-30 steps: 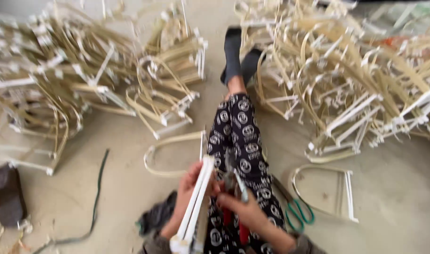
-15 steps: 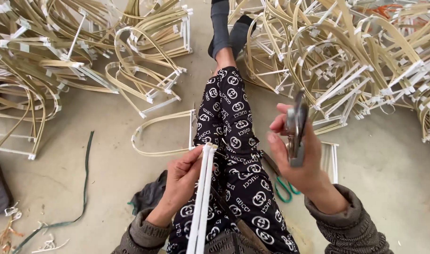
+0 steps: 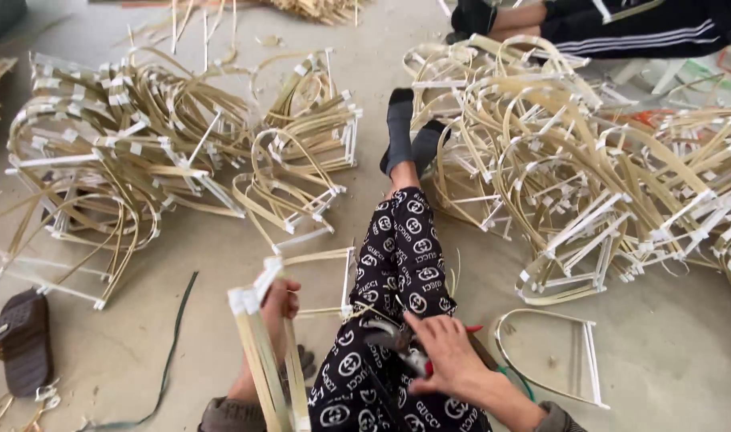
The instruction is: Trimming and adjusting bamboo furniture components using hand cutters on a workshop floor.
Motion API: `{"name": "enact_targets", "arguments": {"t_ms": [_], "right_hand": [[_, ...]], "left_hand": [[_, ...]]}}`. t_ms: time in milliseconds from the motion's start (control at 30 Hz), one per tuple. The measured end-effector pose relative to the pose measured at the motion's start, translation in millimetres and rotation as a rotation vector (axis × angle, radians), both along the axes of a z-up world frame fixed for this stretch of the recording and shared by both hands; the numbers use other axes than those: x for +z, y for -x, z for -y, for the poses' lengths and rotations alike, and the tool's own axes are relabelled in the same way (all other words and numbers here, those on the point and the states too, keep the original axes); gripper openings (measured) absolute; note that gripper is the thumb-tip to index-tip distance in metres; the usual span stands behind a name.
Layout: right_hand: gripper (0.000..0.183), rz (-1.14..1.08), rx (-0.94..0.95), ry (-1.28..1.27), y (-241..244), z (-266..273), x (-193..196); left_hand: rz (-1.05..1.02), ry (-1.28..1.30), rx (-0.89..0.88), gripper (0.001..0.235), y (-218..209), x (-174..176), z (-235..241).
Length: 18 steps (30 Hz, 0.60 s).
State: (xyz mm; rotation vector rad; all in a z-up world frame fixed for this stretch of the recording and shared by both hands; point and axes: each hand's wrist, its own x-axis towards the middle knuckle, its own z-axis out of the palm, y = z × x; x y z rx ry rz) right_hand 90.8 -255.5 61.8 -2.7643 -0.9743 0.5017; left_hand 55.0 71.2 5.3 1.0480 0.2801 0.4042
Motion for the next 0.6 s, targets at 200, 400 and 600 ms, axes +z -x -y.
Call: {"name": "enact_targets", "arguments": {"t_ms": [200,400,600], "right_hand": [[0.093,-0.674,0.008,-0.74,-20.7,2.6,4.1],[0.042,-0.484,-0.315,-0.98,-56.6,-21.2,18.1],[0.036,-0.57,-0.389,-1.138,-61.6,-23.7,23.5]], "left_hand": [[-0.025,0.148,0.12,0.041,-10.2,41.3,-10.2],[0.188,0.052,-0.049,0.052,0.7,129.2,26.5],[0.154,-0.157,-0.374,0.065,28.9,178.2,65.0]]}}
